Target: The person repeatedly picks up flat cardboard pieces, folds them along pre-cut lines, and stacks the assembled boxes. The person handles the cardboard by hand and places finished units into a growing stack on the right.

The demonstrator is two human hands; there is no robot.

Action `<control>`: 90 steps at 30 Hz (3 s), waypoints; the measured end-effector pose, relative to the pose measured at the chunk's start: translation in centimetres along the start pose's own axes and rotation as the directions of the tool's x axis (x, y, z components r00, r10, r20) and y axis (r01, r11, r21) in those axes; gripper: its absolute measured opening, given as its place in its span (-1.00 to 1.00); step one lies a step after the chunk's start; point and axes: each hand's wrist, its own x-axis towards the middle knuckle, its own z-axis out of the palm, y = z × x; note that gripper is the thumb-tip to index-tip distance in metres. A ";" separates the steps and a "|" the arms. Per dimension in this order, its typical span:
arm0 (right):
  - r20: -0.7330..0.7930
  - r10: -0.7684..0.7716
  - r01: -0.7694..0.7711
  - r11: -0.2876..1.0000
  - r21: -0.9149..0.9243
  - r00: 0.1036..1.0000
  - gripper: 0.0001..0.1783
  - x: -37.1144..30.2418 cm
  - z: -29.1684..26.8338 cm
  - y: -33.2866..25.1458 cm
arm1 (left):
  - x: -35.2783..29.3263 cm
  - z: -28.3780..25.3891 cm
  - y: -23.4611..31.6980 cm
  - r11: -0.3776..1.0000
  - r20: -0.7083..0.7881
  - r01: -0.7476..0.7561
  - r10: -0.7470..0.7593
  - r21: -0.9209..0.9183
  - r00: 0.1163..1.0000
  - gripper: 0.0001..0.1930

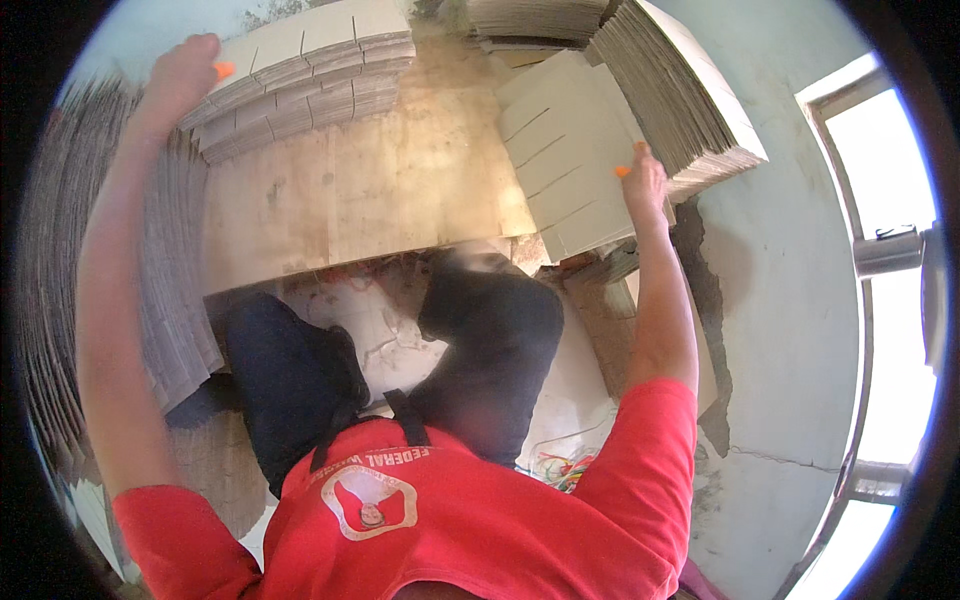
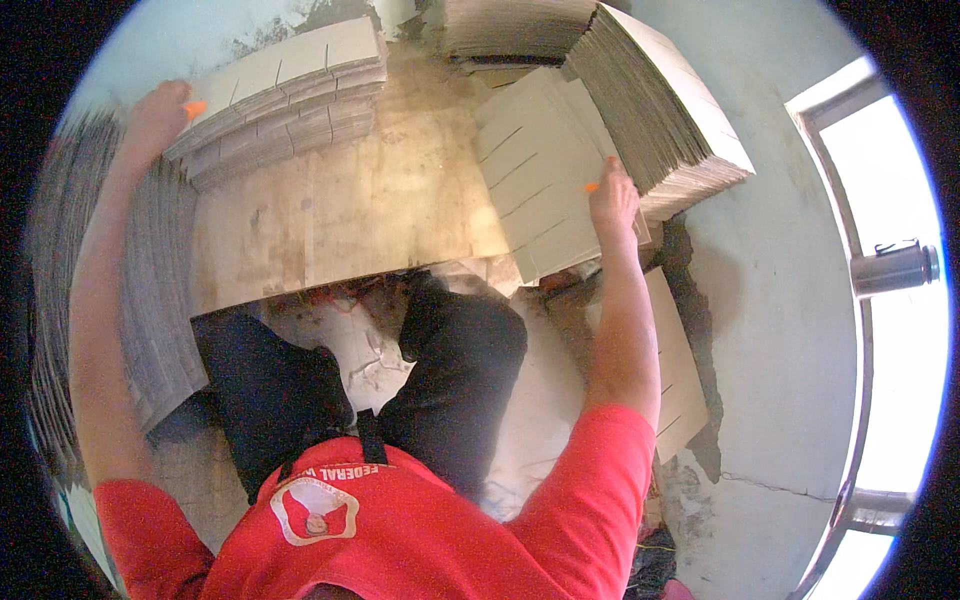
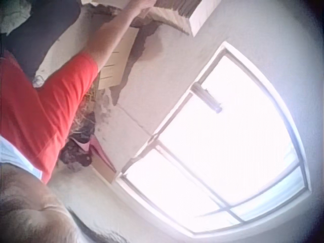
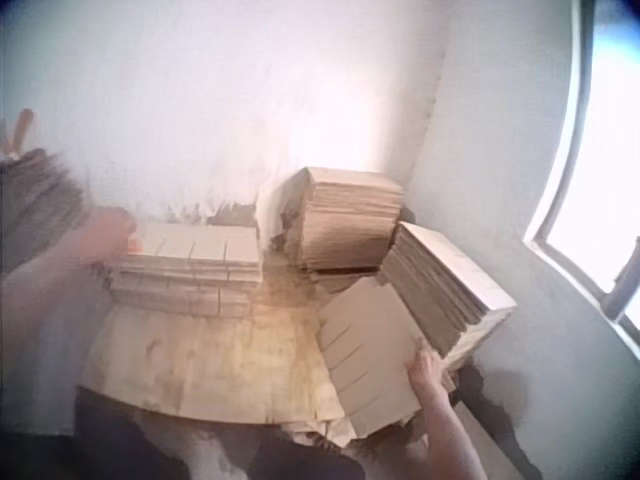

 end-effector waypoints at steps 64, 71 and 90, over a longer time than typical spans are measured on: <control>0.171 0.175 -0.166 -0.044 0.985 0.969 -0.85 -2.5 3.4 -26.3 | -5.9 11.4 19.6 0.522 -0.392 -0.838 0.745 -0.162 0.540 -0.69; 0.286 0.359 -0.363 0.168 0.916 0.888 -0.77 -3.1 4.2 -26.5 | 6.0 12.5 13.9 0.901 -0.339 -0.193 0.055 -0.389 0.939 -0.28; 0.175 0.064 -0.183 0.150 0.972 0.982 -0.70 -4.6 1.2 -28.3 | 11.1 21.5 7.0 0.665 -0.341 -0.269 0.023 -0.697 0.940 -0.60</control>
